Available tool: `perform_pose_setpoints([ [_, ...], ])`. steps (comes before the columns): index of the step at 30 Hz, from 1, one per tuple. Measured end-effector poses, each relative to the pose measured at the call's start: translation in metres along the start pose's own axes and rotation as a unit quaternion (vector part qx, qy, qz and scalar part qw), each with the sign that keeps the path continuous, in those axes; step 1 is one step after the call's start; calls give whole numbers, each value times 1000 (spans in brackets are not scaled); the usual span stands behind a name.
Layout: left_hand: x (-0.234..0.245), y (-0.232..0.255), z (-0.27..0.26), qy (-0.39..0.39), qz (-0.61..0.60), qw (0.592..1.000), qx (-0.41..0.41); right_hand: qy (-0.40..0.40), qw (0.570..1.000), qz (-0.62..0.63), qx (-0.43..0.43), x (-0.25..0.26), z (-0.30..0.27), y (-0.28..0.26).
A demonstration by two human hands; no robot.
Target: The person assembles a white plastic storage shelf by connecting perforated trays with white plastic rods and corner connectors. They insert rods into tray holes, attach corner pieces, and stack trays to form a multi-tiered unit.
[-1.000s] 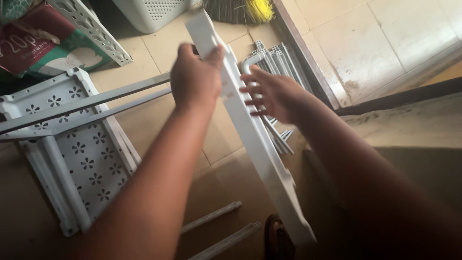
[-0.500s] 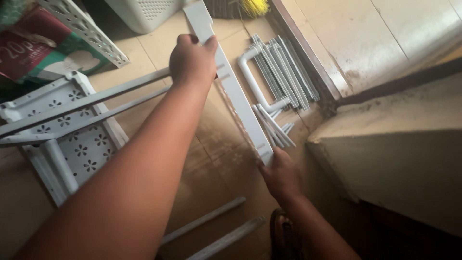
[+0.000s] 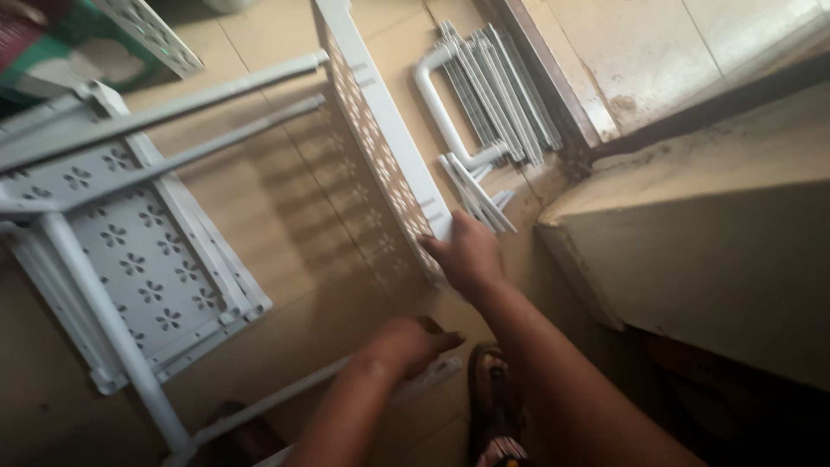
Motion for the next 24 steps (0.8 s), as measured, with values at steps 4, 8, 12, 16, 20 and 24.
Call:
perform_pose_setpoints([
  [4,-9,-4,6,-60,153,986,-11,-88,989,41,-110,7,-7,-1],
  [8,-29,-28,18,-78,266,959,-55,-102,984,18,-145,3,-14,20],
  [12,-11,-42,7,32,124,991,-43,-2,999,-35,-34,-1,-30,38],
  [16,45,-14,-55,115,-37,993,-8,-39,977,136,-160,6,-61,28],
  [20,88,21,-127,188,26,981,-29,-12,905,396,-155,29,-83,-22],
  [24,96,31,-168,265,17,960,-87,52,895,427,-119,62,-89,-59],
])
Point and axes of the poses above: each hand's wrist, its own z-axis towards the middle knuckle, its own x-axis out of the back of the hand, y = z × x, the point moved 6 cm from there along z, towards the middle knuckle, and after that the axes turned 2 degrees about -x, right-handed, at the moved point
